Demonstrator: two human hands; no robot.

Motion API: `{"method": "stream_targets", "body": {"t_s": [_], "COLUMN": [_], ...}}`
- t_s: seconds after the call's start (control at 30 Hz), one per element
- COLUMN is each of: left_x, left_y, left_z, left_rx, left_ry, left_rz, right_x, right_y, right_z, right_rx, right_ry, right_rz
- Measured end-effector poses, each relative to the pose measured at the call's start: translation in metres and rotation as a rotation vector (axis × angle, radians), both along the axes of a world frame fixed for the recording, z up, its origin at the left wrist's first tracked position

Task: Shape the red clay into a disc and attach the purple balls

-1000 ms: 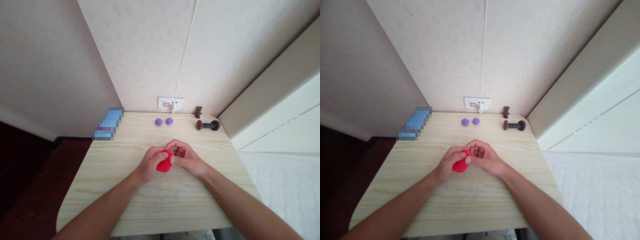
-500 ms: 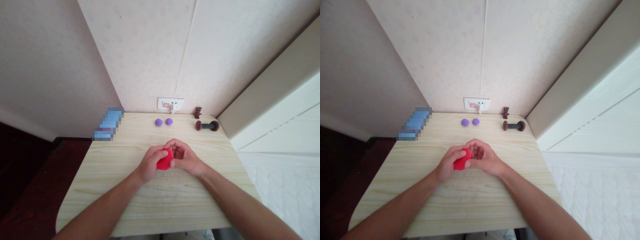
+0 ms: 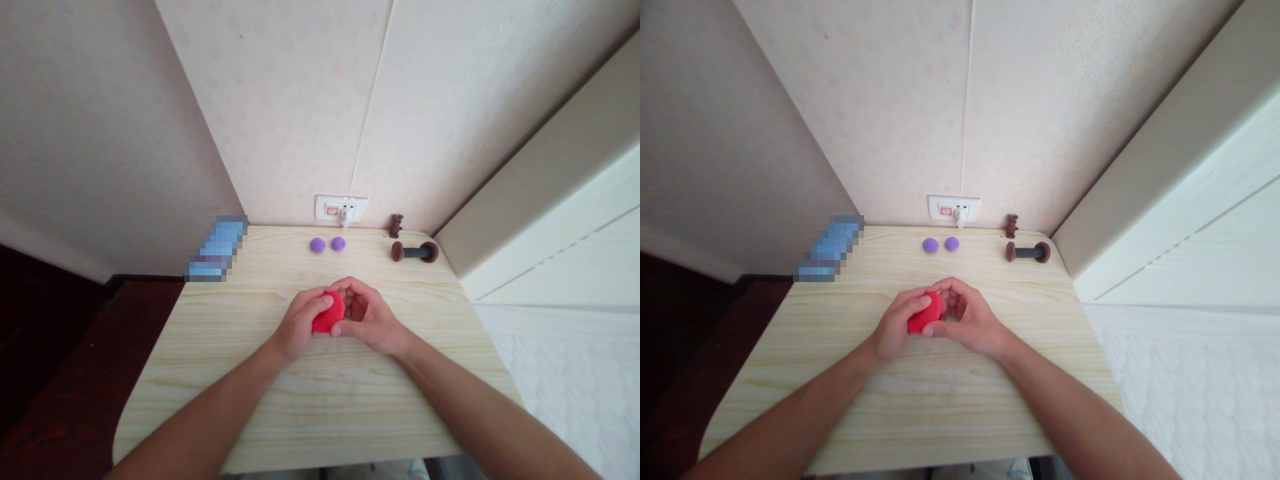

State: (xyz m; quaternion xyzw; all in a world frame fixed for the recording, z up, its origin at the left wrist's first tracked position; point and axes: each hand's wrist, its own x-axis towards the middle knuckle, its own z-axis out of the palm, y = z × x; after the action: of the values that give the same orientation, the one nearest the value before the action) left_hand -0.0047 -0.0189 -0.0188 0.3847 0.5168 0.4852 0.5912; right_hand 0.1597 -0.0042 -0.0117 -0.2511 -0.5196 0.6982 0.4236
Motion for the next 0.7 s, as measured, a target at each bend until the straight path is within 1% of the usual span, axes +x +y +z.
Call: {"method": "stream_targets", "body": {"t_s": [0.17,0.27,0.4,0.57,0.7], "left_x": [0.0008,0.0013,0.0018,0.0023,0.0019], "left_y": [-0.0005,0.0002,0.001,0.0012,0.0032], "left_z": [-0.0013,0.0008,0.004,0.004,0.0039], "left_rx": [-0.013,-0.013,0.035,0.035,0.106], "left_ry": [-0.013,-0.03,-0.015,-0.012,0.0], "left_rz": [-0.038,-0.044,-0.07,-0.082,-0.113], "right_x": [0.0007,0.0007,0.0022,0.0032,0.0025], "right_y": [0.0009,-0.0004,-0.0017,-0.0011,-0.003], "right_z": [-0.0014,-0.0017,-0.0005,-0.0029,-0.0018], "right_rx": [0.044,0.093,0.132,0.146,0.186], "right_ry": [0.023,-0.05,-0.12,-0.085,-0.153], "right_rz": [0.026,-0.011,-0.039,-0.018,-0.057]}}
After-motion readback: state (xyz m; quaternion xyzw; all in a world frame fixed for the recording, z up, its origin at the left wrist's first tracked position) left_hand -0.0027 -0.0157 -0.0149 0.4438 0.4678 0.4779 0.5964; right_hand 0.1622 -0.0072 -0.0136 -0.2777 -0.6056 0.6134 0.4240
